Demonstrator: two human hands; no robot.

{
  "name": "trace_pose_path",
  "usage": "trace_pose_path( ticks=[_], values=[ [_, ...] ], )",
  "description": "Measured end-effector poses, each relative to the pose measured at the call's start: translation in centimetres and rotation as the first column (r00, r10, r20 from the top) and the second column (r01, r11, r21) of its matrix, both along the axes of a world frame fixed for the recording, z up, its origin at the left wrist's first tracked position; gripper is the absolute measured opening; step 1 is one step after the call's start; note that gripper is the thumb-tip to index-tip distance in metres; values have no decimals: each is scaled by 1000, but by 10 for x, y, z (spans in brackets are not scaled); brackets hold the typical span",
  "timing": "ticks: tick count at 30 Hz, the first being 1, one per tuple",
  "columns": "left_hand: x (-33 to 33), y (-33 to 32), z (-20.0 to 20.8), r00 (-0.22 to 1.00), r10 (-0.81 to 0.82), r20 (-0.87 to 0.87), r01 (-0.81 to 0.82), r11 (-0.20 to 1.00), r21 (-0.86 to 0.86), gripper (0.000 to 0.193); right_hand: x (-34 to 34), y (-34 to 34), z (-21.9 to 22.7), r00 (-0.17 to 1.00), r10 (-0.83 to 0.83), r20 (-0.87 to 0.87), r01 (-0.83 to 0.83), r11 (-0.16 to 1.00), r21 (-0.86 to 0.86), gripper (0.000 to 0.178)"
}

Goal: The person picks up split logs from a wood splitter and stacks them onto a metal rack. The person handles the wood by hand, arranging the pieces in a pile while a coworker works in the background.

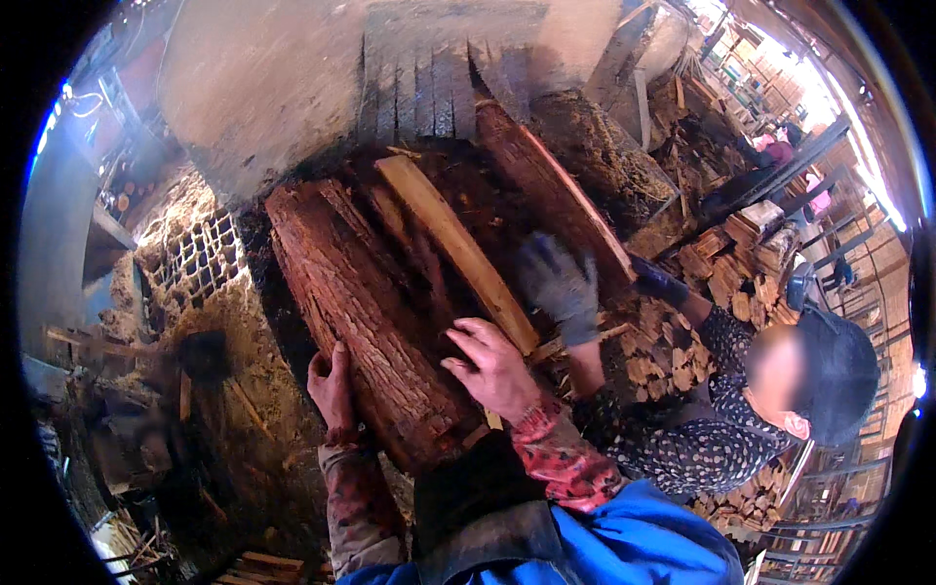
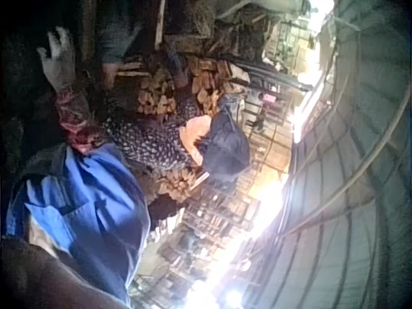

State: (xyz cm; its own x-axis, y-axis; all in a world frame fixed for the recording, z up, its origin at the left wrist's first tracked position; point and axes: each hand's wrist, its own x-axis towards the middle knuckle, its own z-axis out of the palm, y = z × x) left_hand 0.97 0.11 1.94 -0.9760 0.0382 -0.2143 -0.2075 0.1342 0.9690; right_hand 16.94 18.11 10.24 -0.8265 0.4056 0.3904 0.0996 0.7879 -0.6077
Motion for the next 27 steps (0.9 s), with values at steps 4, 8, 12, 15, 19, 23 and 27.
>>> trace_pose_path(
  ticks=[4,8,12,15,19,23,27],
  values=[
    [0,-5,-4,1000,27,9,-27,1000,8,55,10,20,7,987,-158,-38,158,987,-7,35],
    [-3,0,-1,1000,10,-29,-11,999,-30,62,2,79,-53,948,-264,180,244,962,126,55],
    [3,5,12,1000,10,3,-10,1000,-8,65,1,91,-77,885,-268,381,146,936,320,69],
    [4,2,20,1000,2,17,-2,1000,-9,66,-11,92,-65,853,-227,470,125,963,239,72],
    [2,-3,11,1000,21,1,-21,998,-59,65,-24,91,-36,795,-229,562,210,973,98,77],
    [1,-2,4,1000,-10,27,10,1000,19,64,-19,112,-60,951,-121,283,191,954,-232,70],
    [4,3,19,1000,-13,22,13,1000,-1,63,-22,112,-65,935,-218,280,300,907,-296,58]
  ],
)
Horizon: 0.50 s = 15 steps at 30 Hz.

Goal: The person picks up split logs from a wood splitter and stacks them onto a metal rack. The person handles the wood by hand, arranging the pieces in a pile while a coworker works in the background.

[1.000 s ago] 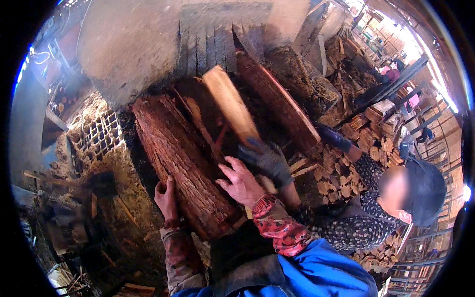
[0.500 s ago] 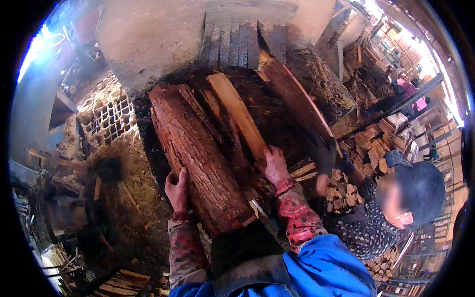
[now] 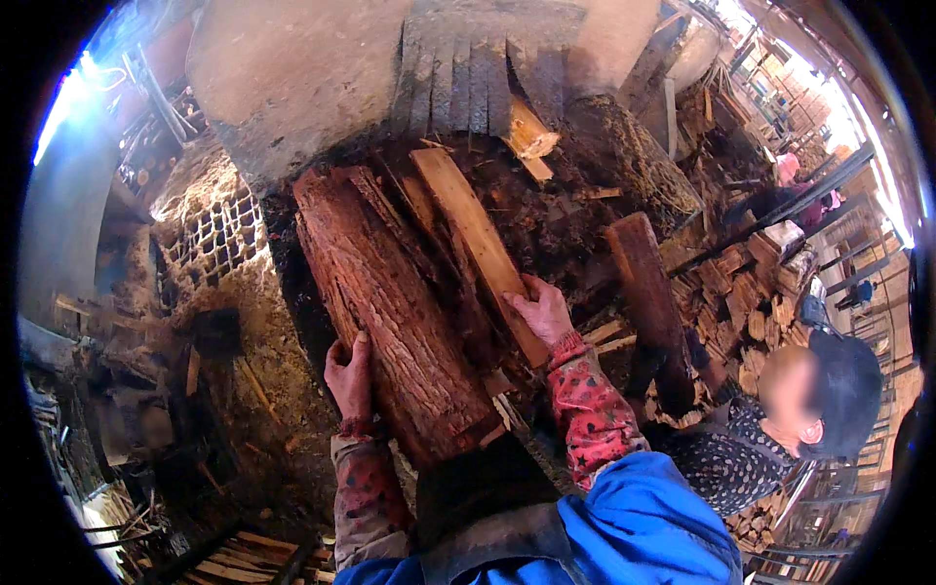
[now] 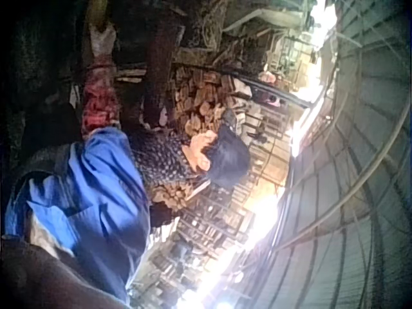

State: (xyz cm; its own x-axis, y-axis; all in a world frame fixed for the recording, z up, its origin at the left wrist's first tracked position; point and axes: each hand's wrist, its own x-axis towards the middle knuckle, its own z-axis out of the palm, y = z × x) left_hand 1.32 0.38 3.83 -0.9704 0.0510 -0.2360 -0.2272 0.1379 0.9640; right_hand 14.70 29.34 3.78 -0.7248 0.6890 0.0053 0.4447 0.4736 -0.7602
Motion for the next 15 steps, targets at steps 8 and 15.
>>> trace_pose_path(
  ticks=[8,15],
  values=[
    [-2,-5,-21,1000,15,-5,-14,996,86,59,29,-39,61,962,89,-260,-82,996,39,61],
    [-1,4,-5,1000,-4,4,4,998,67,58,3,-89,43,969,240,58,-245,911,331,56]
  ],
)
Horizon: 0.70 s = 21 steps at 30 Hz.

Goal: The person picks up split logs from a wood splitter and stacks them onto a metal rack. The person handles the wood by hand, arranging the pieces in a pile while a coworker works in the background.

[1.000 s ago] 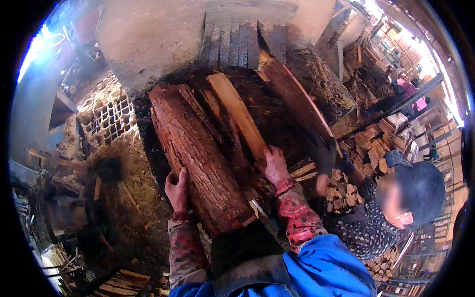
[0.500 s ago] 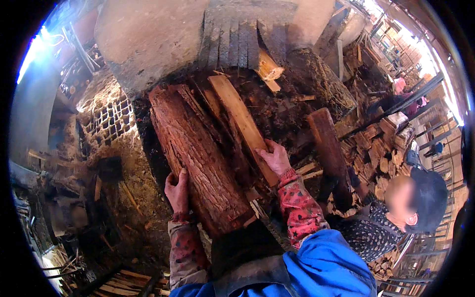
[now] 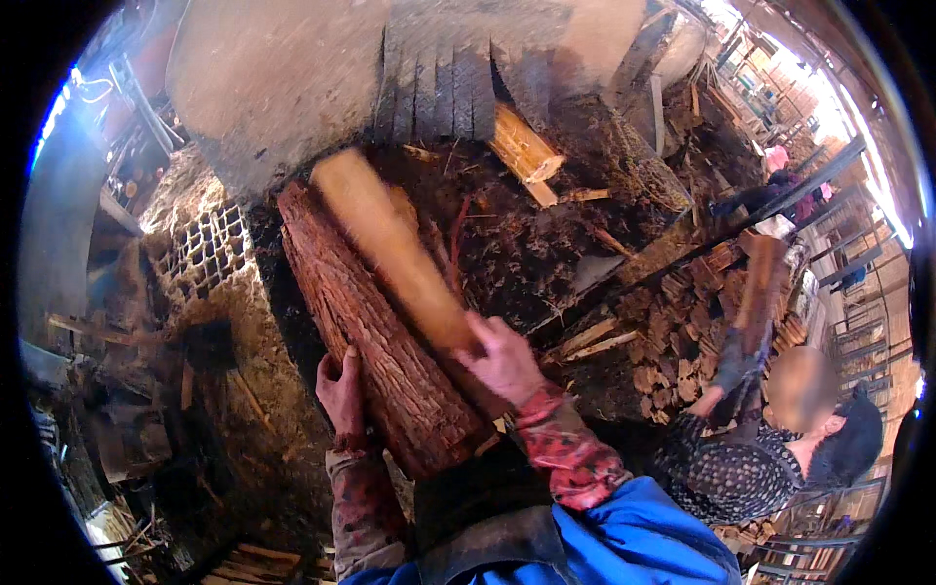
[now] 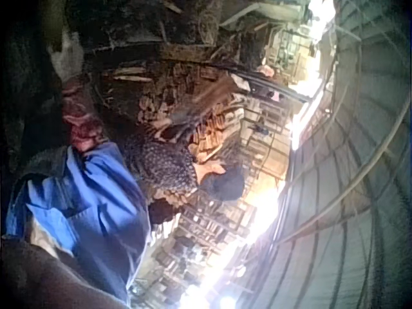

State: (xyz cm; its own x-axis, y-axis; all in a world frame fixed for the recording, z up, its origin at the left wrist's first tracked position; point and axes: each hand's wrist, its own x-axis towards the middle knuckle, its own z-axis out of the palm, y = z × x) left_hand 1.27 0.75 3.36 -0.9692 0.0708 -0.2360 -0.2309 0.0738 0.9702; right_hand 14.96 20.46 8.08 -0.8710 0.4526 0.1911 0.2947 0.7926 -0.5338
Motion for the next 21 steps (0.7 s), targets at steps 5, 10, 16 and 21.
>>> trace_pose_path(
  ticks=[5,10,16,21],
  values=[
    [-2,-3,0,1000,-1,-4,1,999,-47,58,-4,-4,7,996,77,46,-77,997,-5,51],
    [-2,-4,-2,1000,-10,9,11,1000,-20,58,-14,52,19,996,41,-84,-34,996,83,30],
    [-3,-7,-1,1000,-7,-21,6,998,-60,56,-60,231,32,910,-286,-302,370,888,273,44],
    [-2,-5,-6,1000,-3,13,3,1000,-22,54,-64,340,0,910,-413,30,396,890,224,53]
  ],
)
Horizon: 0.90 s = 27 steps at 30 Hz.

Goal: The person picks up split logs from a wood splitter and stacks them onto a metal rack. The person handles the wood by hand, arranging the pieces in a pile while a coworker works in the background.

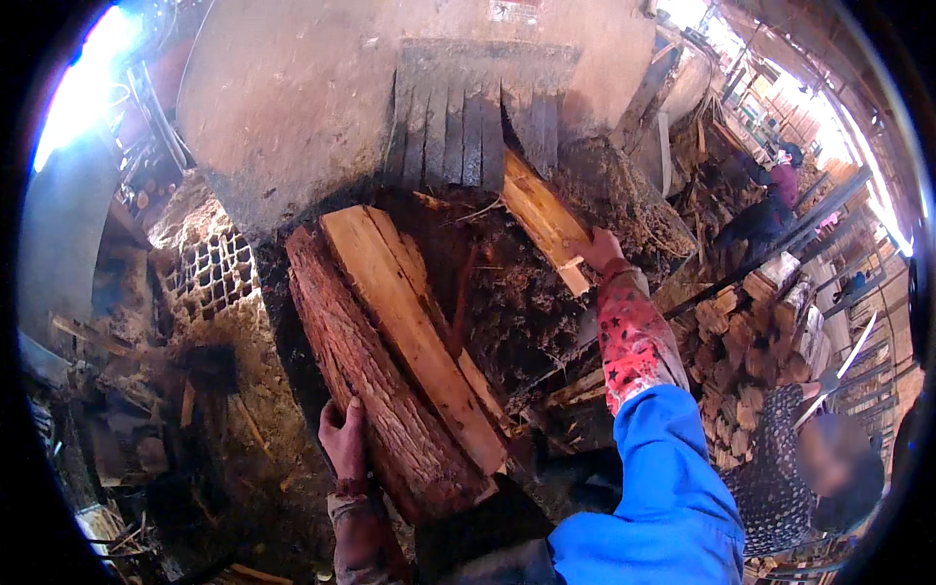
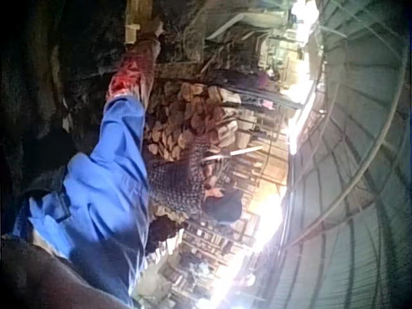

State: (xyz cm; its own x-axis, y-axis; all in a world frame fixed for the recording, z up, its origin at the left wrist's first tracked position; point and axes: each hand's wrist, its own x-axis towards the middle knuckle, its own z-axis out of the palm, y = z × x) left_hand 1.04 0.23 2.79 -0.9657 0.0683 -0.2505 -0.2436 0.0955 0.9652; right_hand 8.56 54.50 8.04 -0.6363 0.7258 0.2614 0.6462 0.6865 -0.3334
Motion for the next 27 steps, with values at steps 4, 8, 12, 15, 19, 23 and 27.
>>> trace_pose_path(
  ticks=[4,8,12,15,19,23,27],
  values=[
    [1,-3,-8,999,0,-46,2,999,43,54,19,12,-3,996,-62,-67,57,995,-77,45],
    [-2,-2,-13,998,-2,-57,4,1000,25,54,37,4,-4,999,-3,-32,4,999,43,39],
    [1,-10,-11,1000,8,-27,-7,999,51,55,36,-104,10,998,-41,-43,50,971,236,45],
    [-2,5,2,999,-19,-31,19,1000,4,54,42,-99,-18,992,10,123,-81,807,585,49],
    [-2,1,4,1000,-1,-26,2,999,44,52,34,-181,-37,994,84,74,-103,941,321,38],
    [-1,-3,-2,1000,-5,-16,5,1000,4,52,56,-293,-12,908,249,-336,-310,941,-139,28],
    [-2,-2,-8,1000,2,-6,-1,999,36,54,82,-353,7,904,263,-338,-348,911,-223,28]
  ],
)
